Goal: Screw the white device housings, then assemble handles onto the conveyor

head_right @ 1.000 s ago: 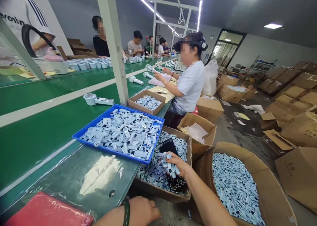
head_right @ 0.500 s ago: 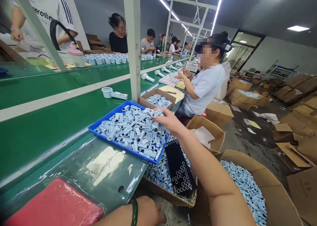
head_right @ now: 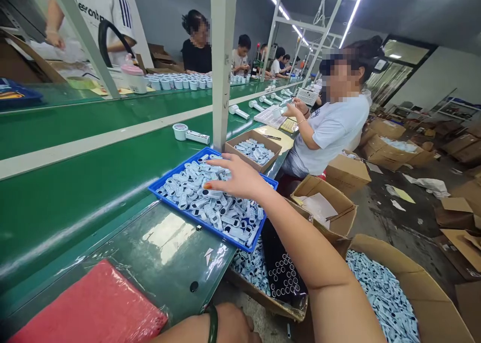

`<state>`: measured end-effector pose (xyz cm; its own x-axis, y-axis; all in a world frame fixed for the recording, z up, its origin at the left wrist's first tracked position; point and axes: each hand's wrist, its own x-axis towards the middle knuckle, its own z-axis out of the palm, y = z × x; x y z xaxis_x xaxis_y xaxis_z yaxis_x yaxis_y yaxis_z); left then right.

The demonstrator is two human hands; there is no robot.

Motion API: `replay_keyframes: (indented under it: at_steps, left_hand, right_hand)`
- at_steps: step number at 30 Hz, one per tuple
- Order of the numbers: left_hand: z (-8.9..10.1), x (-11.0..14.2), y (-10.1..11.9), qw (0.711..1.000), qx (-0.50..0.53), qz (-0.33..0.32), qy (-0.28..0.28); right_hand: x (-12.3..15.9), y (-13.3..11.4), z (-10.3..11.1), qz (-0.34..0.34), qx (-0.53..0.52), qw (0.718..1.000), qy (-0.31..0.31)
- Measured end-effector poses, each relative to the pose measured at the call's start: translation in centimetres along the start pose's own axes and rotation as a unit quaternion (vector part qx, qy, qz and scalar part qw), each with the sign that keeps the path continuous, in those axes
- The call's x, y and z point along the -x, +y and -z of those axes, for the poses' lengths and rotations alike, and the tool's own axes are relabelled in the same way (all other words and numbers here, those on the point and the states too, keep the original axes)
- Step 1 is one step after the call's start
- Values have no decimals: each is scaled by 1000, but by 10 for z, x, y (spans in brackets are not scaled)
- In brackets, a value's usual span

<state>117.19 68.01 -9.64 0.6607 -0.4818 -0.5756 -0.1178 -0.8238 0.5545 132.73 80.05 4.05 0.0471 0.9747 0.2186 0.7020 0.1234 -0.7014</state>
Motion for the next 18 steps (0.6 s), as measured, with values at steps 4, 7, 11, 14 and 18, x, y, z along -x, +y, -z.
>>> replay_keyframes:
  at_steps: [4,7,11,14,18]
  left_hand:
    - [8,12,8,999,-13,41,0]
    - [7,16,8,999,-21,37,26]
    - [0,11,5,998,-27,34,41]
    - [-7,4,2,998,-25,46,45]
    - [-19,-6,-5,996,-23,56,64]
  right_hand:
    - [54,18,15,-3,-110,982,151]
    - [108,46,11,-80,-130,954,258]
    - [176,91,-38,-200,-129,927,291]
    - [199,117,-91,-220,-108,956,159]
    - [180,135,-139,-152,-20,988,-10]
